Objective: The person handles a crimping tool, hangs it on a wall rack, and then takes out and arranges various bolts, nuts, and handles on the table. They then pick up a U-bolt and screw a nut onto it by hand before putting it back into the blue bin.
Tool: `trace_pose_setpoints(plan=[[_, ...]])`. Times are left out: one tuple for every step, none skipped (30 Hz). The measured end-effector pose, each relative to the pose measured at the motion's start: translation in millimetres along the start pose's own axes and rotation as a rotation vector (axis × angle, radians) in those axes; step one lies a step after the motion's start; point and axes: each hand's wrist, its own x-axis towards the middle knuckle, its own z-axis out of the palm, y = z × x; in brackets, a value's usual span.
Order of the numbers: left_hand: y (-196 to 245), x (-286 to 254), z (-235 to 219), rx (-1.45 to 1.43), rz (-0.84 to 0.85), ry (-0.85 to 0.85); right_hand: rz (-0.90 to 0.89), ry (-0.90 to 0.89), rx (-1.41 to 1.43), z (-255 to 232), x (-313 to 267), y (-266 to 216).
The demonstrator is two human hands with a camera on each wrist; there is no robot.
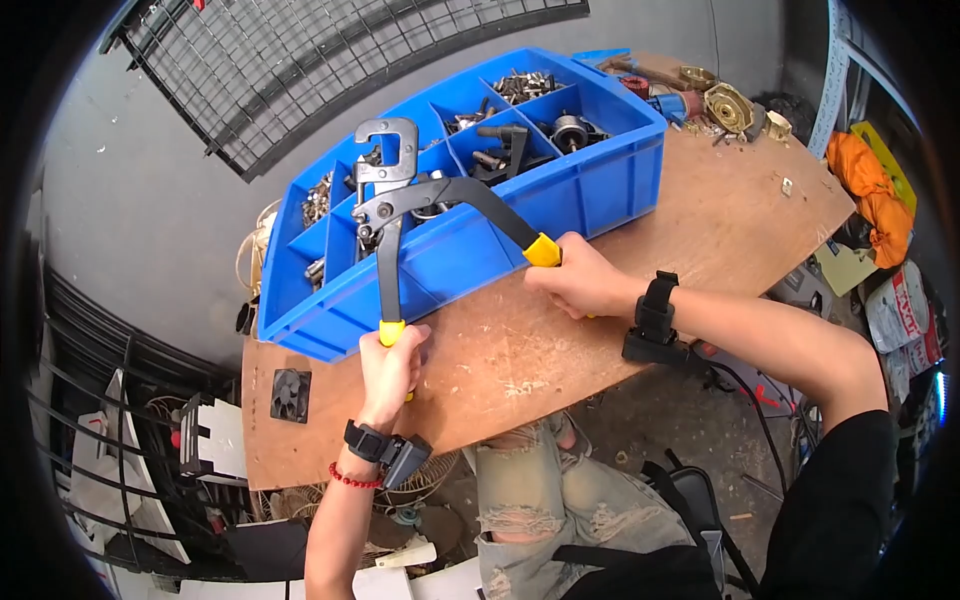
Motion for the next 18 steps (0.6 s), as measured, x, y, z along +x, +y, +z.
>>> trace_pose_setpoints(plan=[[1.1,-0.6,0.0,-0.002,-0.006,-0.004,-0.009,0.004,0.002,0.1,-0.5,1.4],[1.3,-1.3,-0.4,-0.004,-0.011,-0.006,-0.019,0.006,0.004,0.7,-0.6,2.0],[0.5,-1.2,-0.9,0.006,-0.013,-0.005,-0.031,0.008,0.004,1.0,-0.1,1.6],[-0.6,-0.8,-1.4,0.015,-0.013,-0.004,-0.025,0.009,0.007,1.3,0.0,1.4],[-0.8,-0.7,-1.7,0.025,-0.012,-0.002,-0.021,0.012,0.010,1.6,-0.4,1.4],[0.0,-0.8,-2.1,0.022,-0.018,0.003,-0.017,0.015,0.013,1.7,-1.0,1.2],[0.6,-0.9,-2.7,0.020,-0.024,0.008,-0.012,0.019,0.017,1.8,-1.6,0.5],[1.1,-1.0,-3.1,0.018,-0.031,0.013,-0.006,0.024,0.022,2.3,-1.9,-0.2],[1.4,-1.1,-3.2,0.019,-0.031,0.014,0.000,0.028,0.026,2.7,-2.1,-0.7],[1.2,-1.0,-3.2,0.020,-0.030,0.016,0.000,0.024,0.030,2.5,-1.8,0.0],[0.9,-0.9,-2.9,0.020,-0.029,0.018,-0.001,0.020,0.033,1.9,-1.2,1.4],[-1.0,-0.4,-2.6,0.027,-0.017,0.016,-0.002,0.016,0.036,1.5,-0.9,1.8],[-4.0,0.4,-2.3,0.035,-0.005,0.013,0.000,0.014,0.036,1.5,-1.0,1.3],[-5.7,0.8,-2.0,0.042,0.006,0.011,0.002,0.012,0.036,1.7,-1.7,-0.2],[-5.1,0.3,-1.8,0.041,0.005,0.011,0.005,0.009,0.037,2.0,-2.0,-0.9],[-4.0,-0.5,-1.6,0.039,0.002,0.011,0.000,0.013,0.034,2.1,-2.1,-0.7],[-3.4,-1.0,-1.6,0.037,0.001,0.011,-0.004,0.017,0.031,2.2,-2.2,-0.5],[-4.2,-0.9,-1.8,0.040,0.014,0.014,-0.009,0.021,0.028,2.2,-2.4,-0.4]])
